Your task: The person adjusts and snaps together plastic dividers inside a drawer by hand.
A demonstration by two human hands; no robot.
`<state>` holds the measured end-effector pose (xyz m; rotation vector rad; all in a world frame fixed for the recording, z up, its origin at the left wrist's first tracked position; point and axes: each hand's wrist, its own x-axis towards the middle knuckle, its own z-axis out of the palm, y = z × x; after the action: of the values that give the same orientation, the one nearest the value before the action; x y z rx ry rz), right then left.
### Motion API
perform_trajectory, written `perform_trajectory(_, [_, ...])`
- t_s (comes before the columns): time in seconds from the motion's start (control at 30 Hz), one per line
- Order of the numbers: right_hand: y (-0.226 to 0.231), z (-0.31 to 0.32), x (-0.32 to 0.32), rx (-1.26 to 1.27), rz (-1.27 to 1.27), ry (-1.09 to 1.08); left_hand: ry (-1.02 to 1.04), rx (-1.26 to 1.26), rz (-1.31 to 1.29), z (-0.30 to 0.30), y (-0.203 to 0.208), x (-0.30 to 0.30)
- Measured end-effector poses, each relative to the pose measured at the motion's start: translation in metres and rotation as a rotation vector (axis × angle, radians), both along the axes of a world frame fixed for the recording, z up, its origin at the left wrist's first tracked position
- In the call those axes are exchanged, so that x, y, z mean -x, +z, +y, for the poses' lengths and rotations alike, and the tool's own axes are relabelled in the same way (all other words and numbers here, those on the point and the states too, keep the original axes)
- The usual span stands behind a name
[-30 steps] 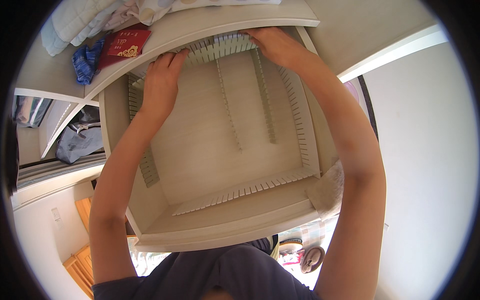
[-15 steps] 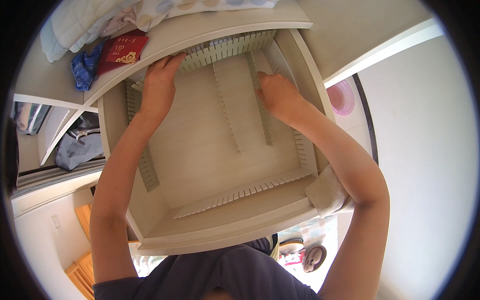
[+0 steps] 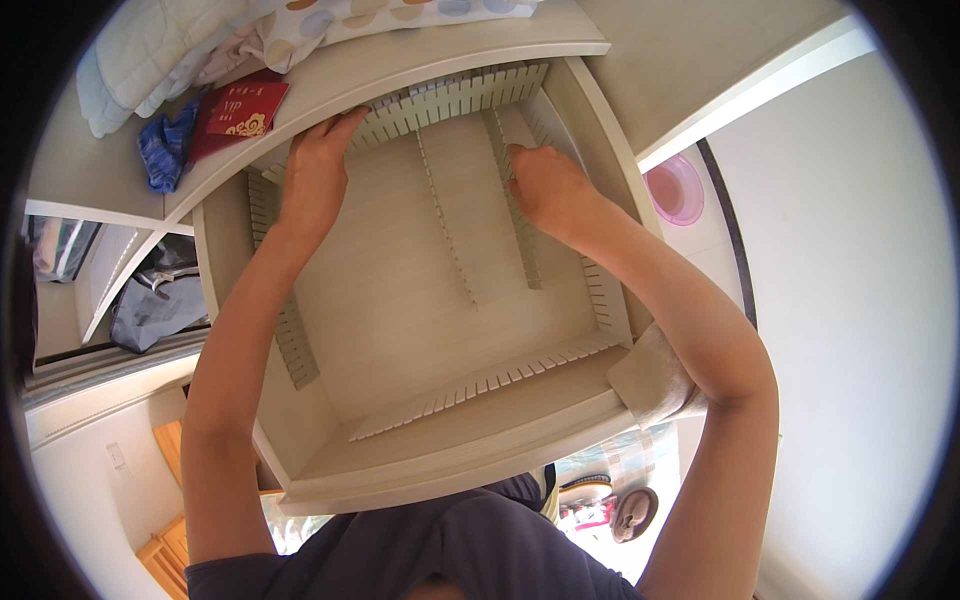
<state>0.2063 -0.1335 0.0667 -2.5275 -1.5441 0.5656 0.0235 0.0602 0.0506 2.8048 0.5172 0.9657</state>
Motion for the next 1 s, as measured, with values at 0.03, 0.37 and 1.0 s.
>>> perform_trajectory(0.03, [0.0, 0.001, -0.001, -0.001, -0.004, -0.015, 0.001, 0.005, 0.003, 0.0, 0.0, 0.0])
perform_trajectory(0.37, [-0.009, 0.021, -0.034, -0.37, -0.465, 0.002, 0.003, -0.002, 0.007, 0.001, -0.002, -0.002])
perform_trajectory(1.0, [-0.016, 0.027, -0.027, -0.221, -0.171, -0.022, 0.011, 0.001, 0.015, 0.006, -0.008, -0.003])
